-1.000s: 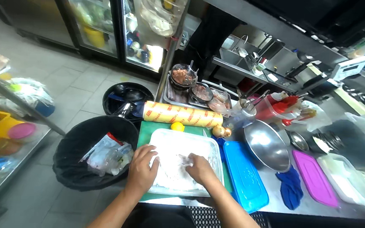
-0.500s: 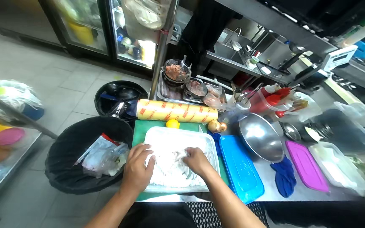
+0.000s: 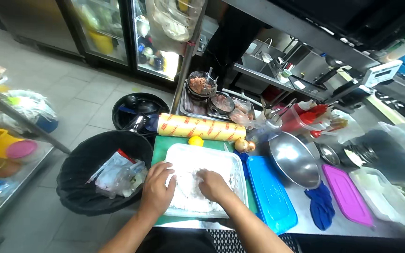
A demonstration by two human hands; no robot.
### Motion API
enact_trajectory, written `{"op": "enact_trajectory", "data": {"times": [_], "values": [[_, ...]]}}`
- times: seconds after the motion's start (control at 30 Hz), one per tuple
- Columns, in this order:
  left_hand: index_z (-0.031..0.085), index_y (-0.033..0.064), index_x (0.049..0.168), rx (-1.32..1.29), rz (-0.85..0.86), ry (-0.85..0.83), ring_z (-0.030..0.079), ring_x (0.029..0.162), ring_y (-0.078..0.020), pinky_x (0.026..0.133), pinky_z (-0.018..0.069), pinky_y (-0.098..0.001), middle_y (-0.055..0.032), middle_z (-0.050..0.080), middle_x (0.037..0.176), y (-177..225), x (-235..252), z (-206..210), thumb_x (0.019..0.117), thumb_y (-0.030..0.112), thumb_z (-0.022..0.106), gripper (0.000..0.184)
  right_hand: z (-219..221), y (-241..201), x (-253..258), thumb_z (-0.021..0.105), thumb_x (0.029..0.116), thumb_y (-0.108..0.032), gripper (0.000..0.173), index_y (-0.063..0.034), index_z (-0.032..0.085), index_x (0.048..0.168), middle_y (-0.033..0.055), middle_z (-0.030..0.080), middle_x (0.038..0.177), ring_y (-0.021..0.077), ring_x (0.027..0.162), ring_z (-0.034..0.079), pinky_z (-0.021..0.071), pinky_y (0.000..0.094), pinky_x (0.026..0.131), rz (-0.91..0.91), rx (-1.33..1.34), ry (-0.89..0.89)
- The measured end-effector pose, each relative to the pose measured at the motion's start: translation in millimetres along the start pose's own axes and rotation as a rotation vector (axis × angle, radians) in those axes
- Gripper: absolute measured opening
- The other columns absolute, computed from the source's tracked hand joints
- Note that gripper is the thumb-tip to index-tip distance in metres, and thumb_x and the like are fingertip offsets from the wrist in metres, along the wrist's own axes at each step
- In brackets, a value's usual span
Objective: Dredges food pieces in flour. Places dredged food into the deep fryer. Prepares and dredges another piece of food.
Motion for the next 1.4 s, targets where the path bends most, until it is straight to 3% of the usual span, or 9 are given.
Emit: {"op": "enact_trajectory", "data": {"times": [0.1,0.2,0.33,0.43,0.63,0.77,0.93,1.2,1.4], "values": [[0.078,0.0159,0.104,-0.002,0.000,0.002,0.054,0.134,-0.0230,0.112,0.0450,-0.0446,-0.0003,0.068,0.130,-0.9,-0.9,1.1,0.0973,0.035,0.052,0.033,7.9,1.6,15.8,0.052,0.0972,-0.018,0.050,-0.0117,0.057,0.147,0.0096,0.052,0.155,0.0249,0.146,0.046,0.0425,0.0477,0.117,-0.010,0.022,0.099],[0.078,0.0163,0.104,0.004,0.005,-0.004,0.054,0.134,-0.0227,0.112,0.0447,-0.0442,0.0000,0.068,0.130,-1.4,0.1,0.2,0.0971,0.035,0.052,0.033,20.0,-1.6,27.8,0.065,0.0933,-0.028,0.067,-0.0061,0.046,0.153,0.0156,0.054,0.150,0.0315,0.140,0.050,0.0436,0.0507,0.114,0.055,0.050,0.053],[0.078,0.0170,0.104,0.006,0.002,0.002,0.054,0.135,-0.0218,0.112,0.0450,-0.0433,0.0010,0.068,0.130,-1.6,0.0,0.5,0.0974,0.035,0.052,0.032,22.5,12.7,36.5,0.059,0.0974,-0.028,0.031,-0.0053,0.068,0.116,0.0159,0.071,0.109,0.0306,0.105,0.068,0.0550,0.0531,0.092,0.144,0.230,0.032],[0.078,0.0159,0.105,-0.006,-0.005,-0.016,0.053,0.136,-0.0230,0.113,0.0444,-0.0451,0.0000,0.068,0.131,-0.9,0.4,-0.8,0.0978,0.035,0.051,0.034,20.6,34.3,39.7,0.052,0.1013,-0.025,0.027,-0.0057,0.071,0.103,0.0100,0.070,0.088,0.0218,0.081,0.068,0.0565,0.0446,0.075,0.174,0.464,0.052],[0.078,0.0163,0.104,-0.011,0.005,-0.006,0.054,0.135,-0.0220,0.112,0.0448,-0.0435,0.0001,0.069,0.130,-2.1,0.0,0.6,0.0975,0.036,0.051,0.034,21.0,13.2,26.7,0.063,0.0921,-0.036,0.045,-0.0111,0.066,0.129,0.0121,0.067,0.127,0.0290,0.122,0.063,0.0520,0.0516,0.102,0.130,0.117,0.114],[0.077,0.0169,0.104,-0.012,0.011,-0.002,0.053,0.135,-0.0214,0.113,0.0439,-0.0429,0.0013,0.068,0.130,-3.8,-0.8,1.6,0.0974,0.035,0.051,0.033,16.7,11.3,29.7,0.056,0.0968,-0.027,0.028,-0.0100,0.073,0.113,0.0117,0.071,0.117,0.0298,0.117,0.065,0.0536,0.0509,0.097,0.159,-0.025,0.175],[0.077,0.0170,0.104,-0.017,0.008,0.014,0.054,0.135,-0.0215,0.113,0.0449,-0.0434,0.0014,0.069,0.130,-3.8,-2.4,1.2,0.0974,0.035,0.052,0.032,12.5,22.2,35.3,0.061,0.0940,-0.022,0.040,-0.0113,0.067,0.132,0.0122,0.059,0.143,0.0312,0.131,0.056,0.0520,0.0493,0.104,0.165,-0.074,0.205],[0.078,0.0168,0.103,-0.014,-0.007,0.010,0.054,0.134,-0.0218,0.112,0.0454,-0.0439,0.0010,0.069,0.129,-1.2,-2.0,-0.4,0.0976,0.035,0.052,0.032,-8.1,3.8,20.0,0.057,0.0931,-0.014,0.024,-0.0056,0.073,0.108,0.0115,0.073,0.106,0.0249,0.102,0.070,0.0559,0.0467,0.092,-0.026,0.137,0.204],[0.077,0.0169,0.104,-0.010,0.001,0.008,0.053,0.135,-0.0217,0.113,0.0445,-0.0432,0.0010,0.068,0.130,-2.7,-2.5,0.8,0.0976,0.035,0.052,0.032,5.6,10.1,33.5,0.064,0.0918,-0.029,0.047,-0.0119,0.065,0.136,0.0112,0.064,0.137,0.0285,0.129,0.059,0.0503,0.0495,0.107,0.136,0.071,0.141]]}}
Point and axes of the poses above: each hand's wrist, its own x-axis towards the middle knuckle, its own z-axis out of the palm, y = z × x, the point moved 2 cm from there along x, towards the middle knuckle
